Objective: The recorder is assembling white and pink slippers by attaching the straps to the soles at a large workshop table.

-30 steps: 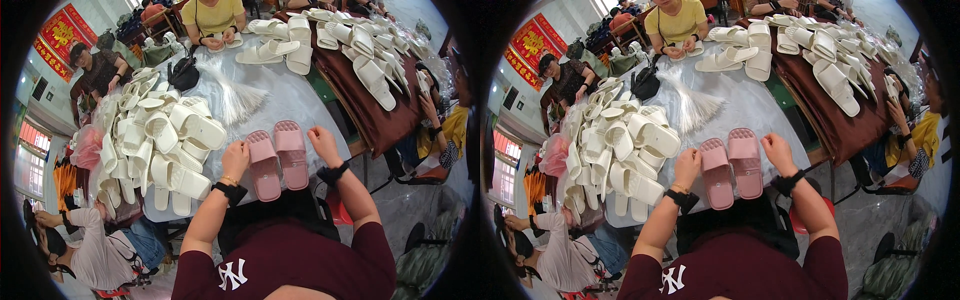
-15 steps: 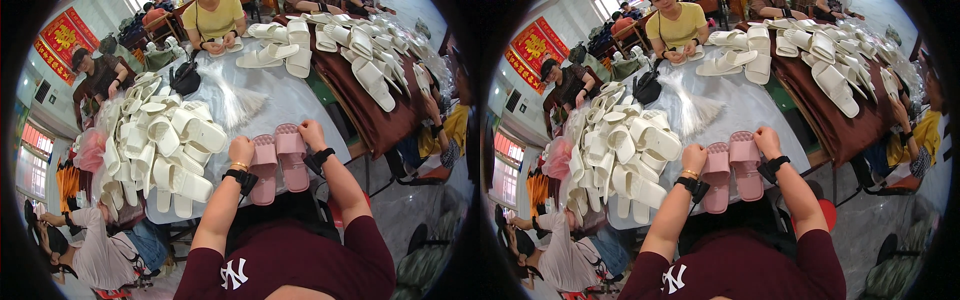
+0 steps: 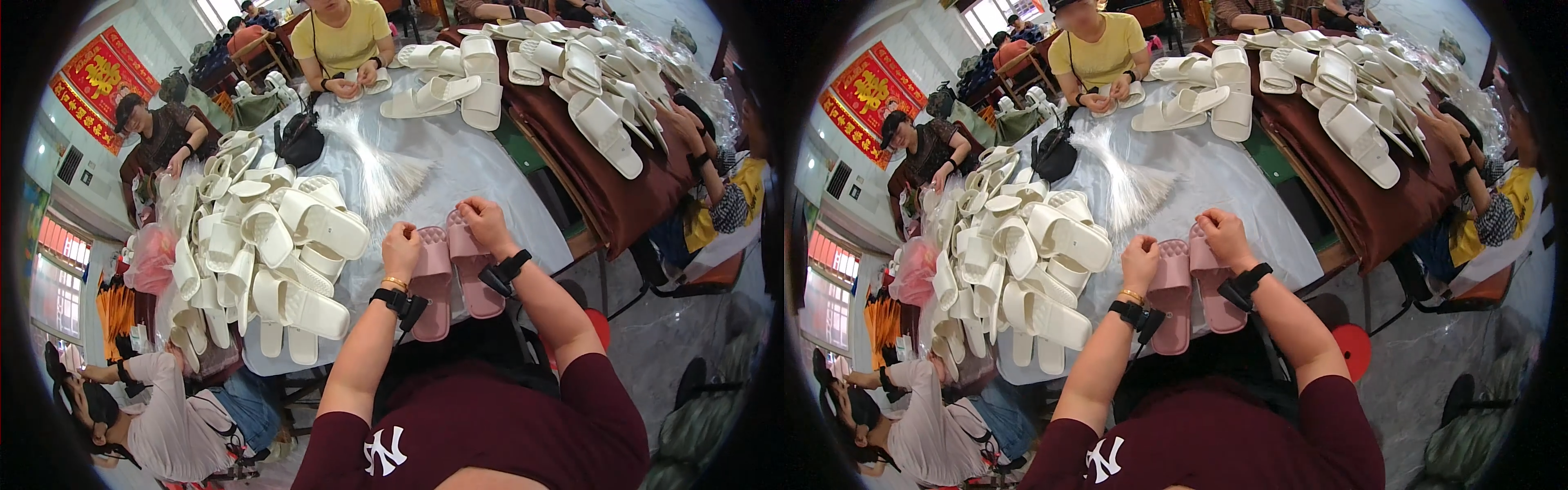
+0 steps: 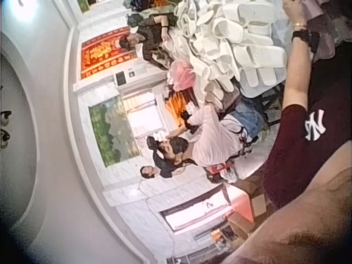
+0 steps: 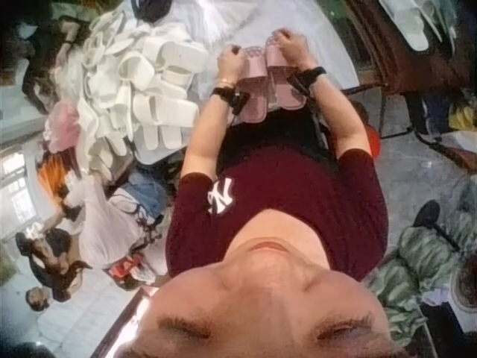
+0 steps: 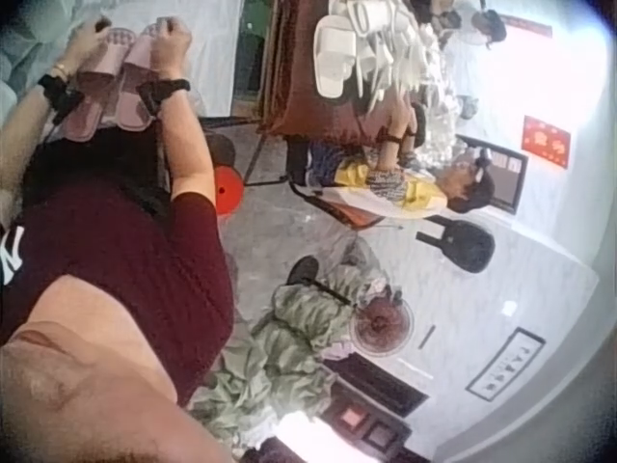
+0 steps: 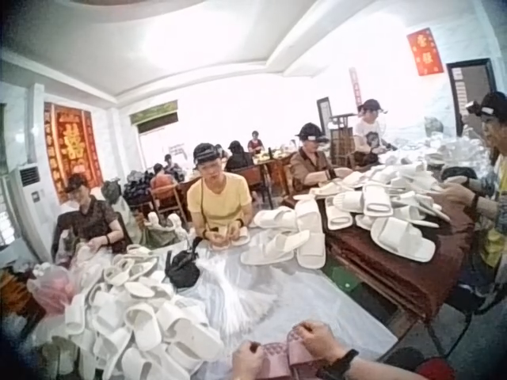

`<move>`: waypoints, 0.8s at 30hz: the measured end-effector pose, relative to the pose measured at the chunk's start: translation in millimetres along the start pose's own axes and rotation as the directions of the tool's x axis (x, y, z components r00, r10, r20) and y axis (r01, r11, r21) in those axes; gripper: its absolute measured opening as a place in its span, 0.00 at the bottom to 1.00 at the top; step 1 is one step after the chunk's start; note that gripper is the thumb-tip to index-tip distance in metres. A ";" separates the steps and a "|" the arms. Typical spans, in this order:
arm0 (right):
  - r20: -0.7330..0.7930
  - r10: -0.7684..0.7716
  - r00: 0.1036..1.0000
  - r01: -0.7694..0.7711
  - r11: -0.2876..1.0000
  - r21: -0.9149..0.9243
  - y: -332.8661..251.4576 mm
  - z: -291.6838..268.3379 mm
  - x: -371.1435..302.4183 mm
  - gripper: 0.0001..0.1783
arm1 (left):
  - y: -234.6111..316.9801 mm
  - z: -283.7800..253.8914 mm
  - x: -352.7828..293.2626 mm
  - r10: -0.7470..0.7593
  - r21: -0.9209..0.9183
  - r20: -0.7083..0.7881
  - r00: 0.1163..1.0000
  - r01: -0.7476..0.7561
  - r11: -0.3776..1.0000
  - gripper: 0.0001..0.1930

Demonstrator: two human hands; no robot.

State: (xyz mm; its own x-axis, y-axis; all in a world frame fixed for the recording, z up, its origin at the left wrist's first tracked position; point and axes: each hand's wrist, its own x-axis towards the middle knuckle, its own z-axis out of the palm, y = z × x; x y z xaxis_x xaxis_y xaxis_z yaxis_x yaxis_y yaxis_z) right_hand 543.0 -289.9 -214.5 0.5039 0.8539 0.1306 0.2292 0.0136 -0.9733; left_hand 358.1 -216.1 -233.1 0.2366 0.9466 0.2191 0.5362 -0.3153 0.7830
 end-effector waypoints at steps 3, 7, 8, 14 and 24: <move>0.069 -0.010 0.998 0.009 1.000 0.009 -0.9 4.9 -6.2 0.09 | 8.3 0.8 -1.0 0.025 -0.099 0.043 0.999 -0.020 0.995 0.09; 0.081 -0.016 0.997 0.011 0.998 0.060 0.6 7.6 -8.4 0.09 | 19.8 8.3 -2.1 0.103 -0.212 0.103 0.989 -0.080 0.974 0.08; 0.081 -0.016 0.997 0.008 0.995 0.100 1.4 7.5 -8.6 0.09 | 21.1 13.3 -1.7 0.104 -0.213 0.106 0.989 -0.080 0.974 0.08; 0.083 -0.003 0.997 -0.009 0.989 0.150 3.8 6.7 -7.4 0.08 | 27.0 21.5 -1.7 0.039 -0.409 0.190 0.981 0.043 0.912 0.08; 0.060 -0.049 0.997 0.042 0.992 0.115 10.6 7.3 -6.0 0.05 | 28.1 19.9 -7.1 0.071 -0.419 0.201 0.977 0.020 0.908 0.08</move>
State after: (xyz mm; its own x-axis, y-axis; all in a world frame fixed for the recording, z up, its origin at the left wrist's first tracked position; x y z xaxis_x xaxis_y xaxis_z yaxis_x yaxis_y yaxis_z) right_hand 536.3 -291.0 -226.9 0.4411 0.8819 0.1663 0.1525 0.1090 -0.9823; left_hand 387.7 -233.0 -224.3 0.4324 0.8887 0.1527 0.1521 -0.2388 0.9591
